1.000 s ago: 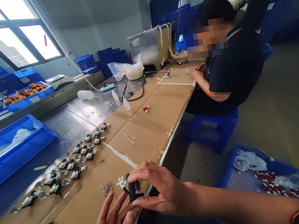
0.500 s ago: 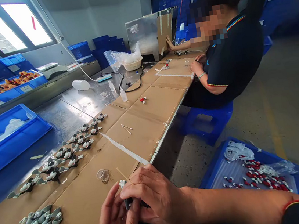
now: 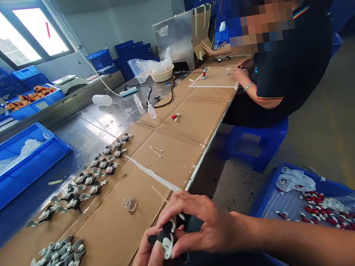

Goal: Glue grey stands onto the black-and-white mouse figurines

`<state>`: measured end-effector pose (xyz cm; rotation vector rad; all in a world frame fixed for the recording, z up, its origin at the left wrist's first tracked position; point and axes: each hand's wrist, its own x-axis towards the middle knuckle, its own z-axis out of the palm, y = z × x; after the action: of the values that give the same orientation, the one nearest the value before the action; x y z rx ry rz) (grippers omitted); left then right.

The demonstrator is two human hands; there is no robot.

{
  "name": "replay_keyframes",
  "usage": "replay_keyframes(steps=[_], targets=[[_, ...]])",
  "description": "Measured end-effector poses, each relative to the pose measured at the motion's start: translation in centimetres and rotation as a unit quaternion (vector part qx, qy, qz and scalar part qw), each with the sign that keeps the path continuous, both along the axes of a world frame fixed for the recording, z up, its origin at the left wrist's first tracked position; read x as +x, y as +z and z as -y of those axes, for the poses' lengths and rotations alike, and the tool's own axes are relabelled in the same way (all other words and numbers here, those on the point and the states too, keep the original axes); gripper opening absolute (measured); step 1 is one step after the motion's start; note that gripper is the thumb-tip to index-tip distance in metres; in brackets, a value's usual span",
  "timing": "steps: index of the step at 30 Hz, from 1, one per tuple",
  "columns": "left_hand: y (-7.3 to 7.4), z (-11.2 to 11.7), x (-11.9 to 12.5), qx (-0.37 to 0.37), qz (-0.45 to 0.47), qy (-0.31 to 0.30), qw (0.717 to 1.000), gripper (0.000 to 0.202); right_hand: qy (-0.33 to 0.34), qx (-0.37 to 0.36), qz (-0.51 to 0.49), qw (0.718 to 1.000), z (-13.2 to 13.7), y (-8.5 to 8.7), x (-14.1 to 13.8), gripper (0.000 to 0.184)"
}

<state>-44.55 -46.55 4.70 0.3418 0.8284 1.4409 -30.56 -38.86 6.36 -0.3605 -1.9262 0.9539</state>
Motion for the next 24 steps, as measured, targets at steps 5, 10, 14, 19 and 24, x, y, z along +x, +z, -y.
replay_keyframes(steps=[5, 10, 14, 19, 24], targets=[[-0.2, 0.2, -0.6, 0.045, 0.016, -0.043, 0.998, 0.024, 0.026, -0.078, 0.001, 0.997, 1.0, -0.6, -0.1, 0.033], [-0.1, -0.3, -0.7, 0.049, -0.037, -0.034, 0.998, 0.026, -0.004, -0.086, 0.013, 0.996, 0.5, -2.2, -0.3, 0.029], [-0.1, -0.3, -1.5, 0.002, -0.242, 0.028, 0.97, 0.031, -0.14, -0.126, 0.047, 0.981, -2.6, -4.7, -0.2, 0.026], [-0.9, -0.4, -9.8, -0.032, -0.738, 0.211, 0.64, 0.029, -0.24, -0.15, 0.087, 0.955, -8.0, -6.9, -0.2, 0.039], [-1.7, -2.5, -18.4, -0.124, -0.809, 0.234, 0.525, 0.056, -0.24, -0.091, 0.118, 0.959, -10.9, -6.9, -0.2, 0.037]])
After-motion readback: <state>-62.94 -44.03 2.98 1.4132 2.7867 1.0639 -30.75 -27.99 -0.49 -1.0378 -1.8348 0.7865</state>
